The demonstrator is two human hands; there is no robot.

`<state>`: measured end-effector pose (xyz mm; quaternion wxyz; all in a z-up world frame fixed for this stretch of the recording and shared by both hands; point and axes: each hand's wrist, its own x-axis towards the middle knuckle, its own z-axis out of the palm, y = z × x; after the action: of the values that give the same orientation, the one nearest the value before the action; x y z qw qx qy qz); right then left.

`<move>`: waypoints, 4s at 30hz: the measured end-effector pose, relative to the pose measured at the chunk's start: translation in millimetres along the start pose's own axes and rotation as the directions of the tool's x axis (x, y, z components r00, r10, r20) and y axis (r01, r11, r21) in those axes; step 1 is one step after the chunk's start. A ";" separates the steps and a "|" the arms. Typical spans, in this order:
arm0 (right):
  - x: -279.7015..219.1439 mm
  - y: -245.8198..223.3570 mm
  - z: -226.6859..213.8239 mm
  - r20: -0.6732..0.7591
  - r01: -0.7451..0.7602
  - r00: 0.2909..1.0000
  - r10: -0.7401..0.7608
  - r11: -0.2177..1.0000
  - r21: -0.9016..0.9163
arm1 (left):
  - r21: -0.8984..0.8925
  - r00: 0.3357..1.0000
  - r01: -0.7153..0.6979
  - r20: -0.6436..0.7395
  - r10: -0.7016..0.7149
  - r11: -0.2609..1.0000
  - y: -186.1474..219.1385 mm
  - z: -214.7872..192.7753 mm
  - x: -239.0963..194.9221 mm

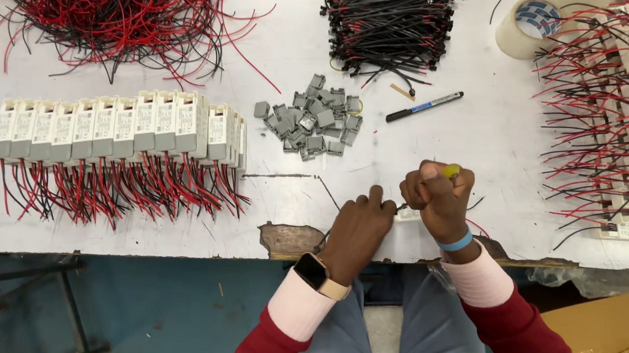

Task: The person sits at a workbench and uses a yellow screwdriver to attach red and black wires to small white electrical modules. They repeatedly tighten terminal screws, then place the finished units into a cardboard box.

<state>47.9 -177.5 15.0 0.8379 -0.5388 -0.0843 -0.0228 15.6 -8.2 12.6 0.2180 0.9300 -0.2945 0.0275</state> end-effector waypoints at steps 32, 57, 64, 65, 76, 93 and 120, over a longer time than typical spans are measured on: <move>-3.7 -6.8 7.0 -0.038 -0.010 0.999 0.009 0.999 -0.033 | 0.130 0.987 -0.152 -0.036 0.158 0.980 -16.5 5.5 -3.8; -2.8 -9.1 10.1 -0.022 0.012 1.000 -0.013 1.000 -0.024 | -0.572 0.970 0.120 -0.108 -0.220 0.812 -14.5 0.8 -9.5; -2.4 -8.5 11.0 -0.019 0.006 1.000 -0.007 0.999 -0.038 | -0.504 0.969 0.127 -0.123 -0.216 0.854 -12.3 -1.3 -10.0; -2.4 -8.8 10.6 -0.020 0.009 1.000 -0.010 0.999 -0.046 | -0.486 0.967 0.128 -0.133 -0.219 0.864 -11.5 -1.7 -10.0; -3.1 -8.0 9.5 -0.023 0.000 1.000 -0.001 1.000 -0.026 | -0.402 0.968 0.161 -0.116 -0.225 0.901 -9.5 -4.6 -7.5; -4.4 -4.6 5.9 -0.014 0.009 1.000 -0.009 1.000 -0.024 | -0.366 0.960 0.213 -0.094 -0.264 0.906 -7.0 -1.0 -2.7; -4.0 -3.9 5.4 -0.008 0.007 1.000 -0.007 1.000 0.006 | -0.606 0.950 0.225 -0.040 -0.311 0.763 -6.9 -0.4 -0.9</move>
<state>42.8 -174.4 20.1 0.8399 -0.5357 -0.0831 -0.0274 18.8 -2.5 10.1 0.5198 0.8427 -0.1362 -0.0335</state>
